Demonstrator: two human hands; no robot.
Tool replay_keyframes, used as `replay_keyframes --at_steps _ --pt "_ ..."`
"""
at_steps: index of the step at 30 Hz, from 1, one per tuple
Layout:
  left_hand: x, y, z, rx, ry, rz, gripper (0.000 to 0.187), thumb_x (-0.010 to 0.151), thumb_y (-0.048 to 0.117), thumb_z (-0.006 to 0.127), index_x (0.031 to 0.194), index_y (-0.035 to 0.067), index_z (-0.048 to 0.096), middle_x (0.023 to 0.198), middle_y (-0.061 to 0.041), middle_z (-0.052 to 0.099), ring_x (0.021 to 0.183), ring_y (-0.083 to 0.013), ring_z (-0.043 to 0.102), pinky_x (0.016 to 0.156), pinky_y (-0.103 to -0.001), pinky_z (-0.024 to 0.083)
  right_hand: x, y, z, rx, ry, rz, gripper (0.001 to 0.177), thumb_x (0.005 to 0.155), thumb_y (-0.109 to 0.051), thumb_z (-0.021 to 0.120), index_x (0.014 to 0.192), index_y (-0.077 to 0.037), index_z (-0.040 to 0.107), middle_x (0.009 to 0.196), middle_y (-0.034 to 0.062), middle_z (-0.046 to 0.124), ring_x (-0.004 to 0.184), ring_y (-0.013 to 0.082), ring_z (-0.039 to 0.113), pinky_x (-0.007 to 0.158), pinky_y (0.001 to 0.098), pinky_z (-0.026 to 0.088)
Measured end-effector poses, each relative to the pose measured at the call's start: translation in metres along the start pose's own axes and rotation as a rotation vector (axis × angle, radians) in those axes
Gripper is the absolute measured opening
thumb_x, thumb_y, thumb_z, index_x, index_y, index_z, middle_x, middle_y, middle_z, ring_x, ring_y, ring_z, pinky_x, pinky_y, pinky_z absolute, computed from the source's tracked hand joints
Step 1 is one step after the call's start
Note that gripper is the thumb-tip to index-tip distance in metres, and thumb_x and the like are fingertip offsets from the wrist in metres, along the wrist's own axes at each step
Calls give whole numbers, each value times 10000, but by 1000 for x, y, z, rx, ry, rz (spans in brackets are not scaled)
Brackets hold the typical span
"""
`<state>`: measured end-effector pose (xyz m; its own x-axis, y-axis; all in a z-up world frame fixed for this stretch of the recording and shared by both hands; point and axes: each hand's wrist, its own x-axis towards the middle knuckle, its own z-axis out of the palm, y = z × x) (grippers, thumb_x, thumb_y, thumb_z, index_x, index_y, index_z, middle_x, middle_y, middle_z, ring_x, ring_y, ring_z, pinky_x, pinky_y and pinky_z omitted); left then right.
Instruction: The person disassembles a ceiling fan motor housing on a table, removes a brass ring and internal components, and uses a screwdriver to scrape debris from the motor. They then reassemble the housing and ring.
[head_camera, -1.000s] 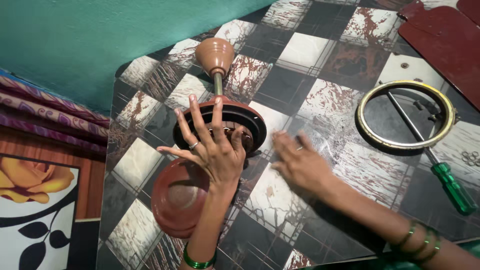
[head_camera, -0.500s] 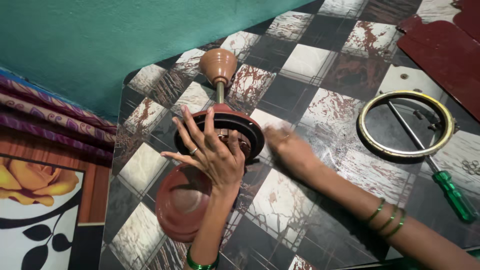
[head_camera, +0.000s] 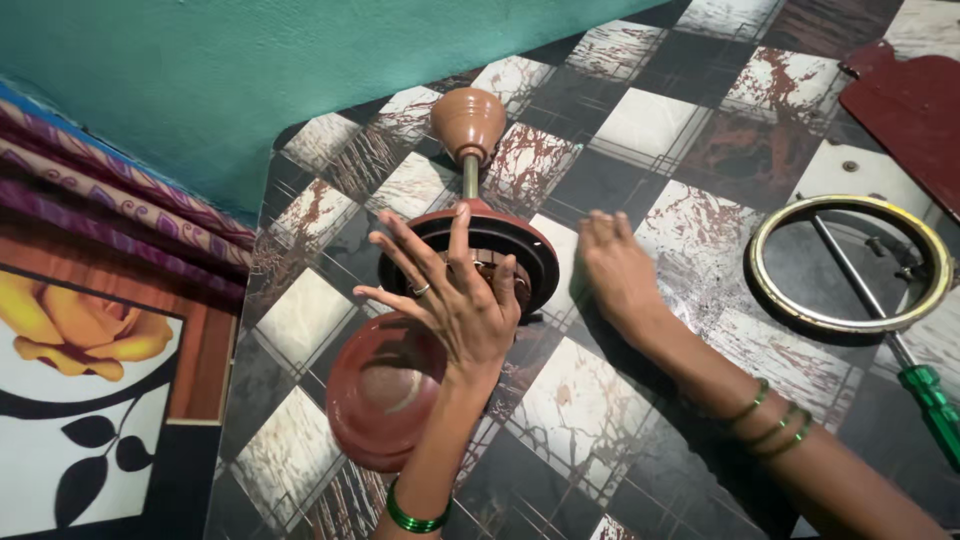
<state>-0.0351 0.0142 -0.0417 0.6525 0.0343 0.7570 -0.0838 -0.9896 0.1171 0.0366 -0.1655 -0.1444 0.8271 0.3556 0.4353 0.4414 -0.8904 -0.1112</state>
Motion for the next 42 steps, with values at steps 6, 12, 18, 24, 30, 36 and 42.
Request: replay_keyframes --at_steps 6,12,18,24,30,36,42 --pt "-1 -2 2 -13 10 -7 639 1095 599 222 1550 210 447 1700 -284 59 1591 -451 -48 1150 -785 -197 14 -35 -17 802 -322 96 446 1043 -123 550 1481 -108 465 1457 199 536 1293 344 575 1080 436 513" --pt "1 -2 2 -59 59 -42 615 1104 580 219 1514 197 468 1708 -283 62 1608 -445 -24 1180 -768 -195 29 -3 27 132 -116 -111 645 819 -15 590 1450 -110 494 1520 107 482 1322 379 537 1037 462 521" --pt "2 -5 2 -58 68 -29 586 1112 559 241 1505 185 462 1695 -299 59 1605 -454 -26 1185 -751 -197 16 9 -44 476 -283 439 407 947 -22 604 1330 -148 660 1343 64 676 1000 327 741 841 386 626" --pt "4 -3 -1 -49 73 -27 590 1114 541 245 1511 159 453 1698 -307 63 1601 -479 -21 1188 -760 -179 16 -29 -106 1332 43 310 319 941 18 642 1220 -102 741 1141 94 784 987 209 763 867 285 637" --pt "4 -1 -3 -58 53 -27 586 1121 523 269 1519 138 461 1692 -327 61 1604 -499 -18 1195 -759 -170 -31 -39 -99 974 167 206 419 843 90 647 1214 -83 740 1177 120 763 1002 215 777 859 315 643" --pt "5 -2 -3 -68 65 -33 577 1111 524 278 1488 149 503 1687 -317 71 1588 -492 -19 1180 -754 -188 -29 -34 -98 1052 143 366 385 873 79 644 1208 -86 738 1133 106 772 968 200 769 854 316 630" --pt "5 -3 0 -65 96 -40 563 1118 526 257 1476 167 501 1704 -296 74 1606 -474 -19 1206 -745 -190 -29 -27 -81 985 -27 389 343 878 45 663 1178 -98 748 1067 95 787 846 197 779 773 310 623"
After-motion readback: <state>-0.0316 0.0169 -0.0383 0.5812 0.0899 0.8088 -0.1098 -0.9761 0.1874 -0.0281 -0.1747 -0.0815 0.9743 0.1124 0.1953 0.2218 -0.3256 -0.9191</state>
